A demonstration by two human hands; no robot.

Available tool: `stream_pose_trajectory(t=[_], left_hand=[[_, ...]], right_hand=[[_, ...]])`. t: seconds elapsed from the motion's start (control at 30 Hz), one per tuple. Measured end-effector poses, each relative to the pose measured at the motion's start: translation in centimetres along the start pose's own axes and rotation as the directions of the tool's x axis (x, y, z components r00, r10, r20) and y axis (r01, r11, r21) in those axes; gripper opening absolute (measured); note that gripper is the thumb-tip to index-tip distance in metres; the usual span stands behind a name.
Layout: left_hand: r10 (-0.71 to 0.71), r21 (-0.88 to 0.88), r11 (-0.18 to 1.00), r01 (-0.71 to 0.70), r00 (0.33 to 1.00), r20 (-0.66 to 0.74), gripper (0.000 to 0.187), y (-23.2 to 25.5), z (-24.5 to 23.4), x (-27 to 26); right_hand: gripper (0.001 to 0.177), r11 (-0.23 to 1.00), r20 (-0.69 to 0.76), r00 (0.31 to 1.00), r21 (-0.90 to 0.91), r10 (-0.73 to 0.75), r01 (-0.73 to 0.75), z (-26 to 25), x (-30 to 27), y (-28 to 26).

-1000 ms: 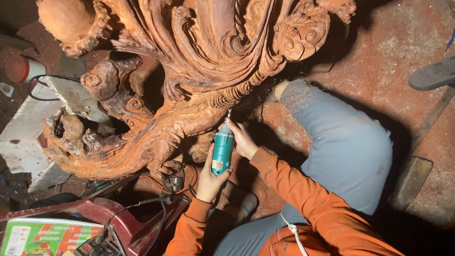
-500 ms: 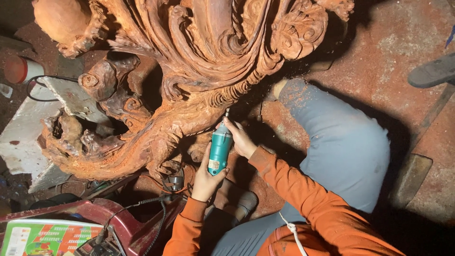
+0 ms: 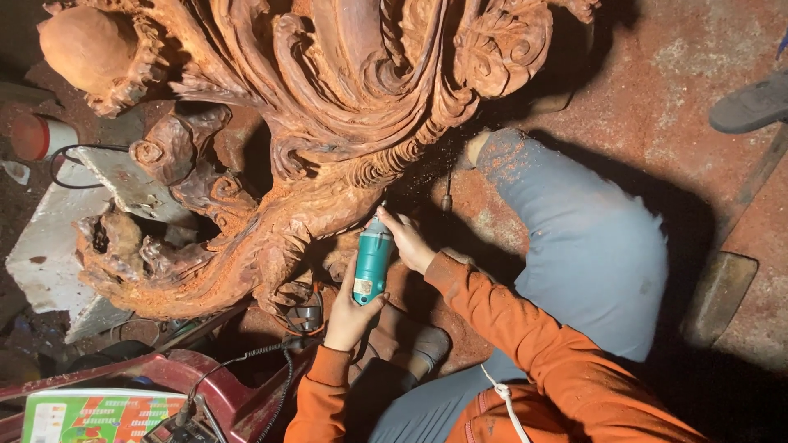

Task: Using a rotary power tool to carve intricate decorative patterns into a large wooden sculpture.

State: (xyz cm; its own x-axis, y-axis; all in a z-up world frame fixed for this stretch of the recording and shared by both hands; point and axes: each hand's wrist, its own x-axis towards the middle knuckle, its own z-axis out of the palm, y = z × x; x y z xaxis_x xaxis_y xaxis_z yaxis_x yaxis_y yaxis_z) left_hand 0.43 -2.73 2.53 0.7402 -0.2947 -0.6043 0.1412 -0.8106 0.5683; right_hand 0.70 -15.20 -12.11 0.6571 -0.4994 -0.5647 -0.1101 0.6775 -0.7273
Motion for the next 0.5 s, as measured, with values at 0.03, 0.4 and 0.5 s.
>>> stream_pose_trajectory(t=[0.03,0.4,0.5], left_hand=[[0.0,0.001,1.0,0.0,1.0,-0.001,0.105,0.4,-0.2,-0.2],[-0.007,0.026,1.0,0.006,1.0,0.019,0.104,0.5,-1.1,-0.6],[0.0,0.022,1.0,-0.001,1.0,0.022,0.102,1.4,-1.4,-1.0]], right_hand=[[0.056,1.0,0.001,1.0,0.001,0.0,0.0,0.2,-0.2,-0.2],[0.053,0.996,-0.002,1.0,0.09,0.026,-0.026,1.7,-3.8,-5.5],[0.056,0.996,0.013,1.0,0.083,0.01,-0.011,1.6,-3.6,-5.1]])
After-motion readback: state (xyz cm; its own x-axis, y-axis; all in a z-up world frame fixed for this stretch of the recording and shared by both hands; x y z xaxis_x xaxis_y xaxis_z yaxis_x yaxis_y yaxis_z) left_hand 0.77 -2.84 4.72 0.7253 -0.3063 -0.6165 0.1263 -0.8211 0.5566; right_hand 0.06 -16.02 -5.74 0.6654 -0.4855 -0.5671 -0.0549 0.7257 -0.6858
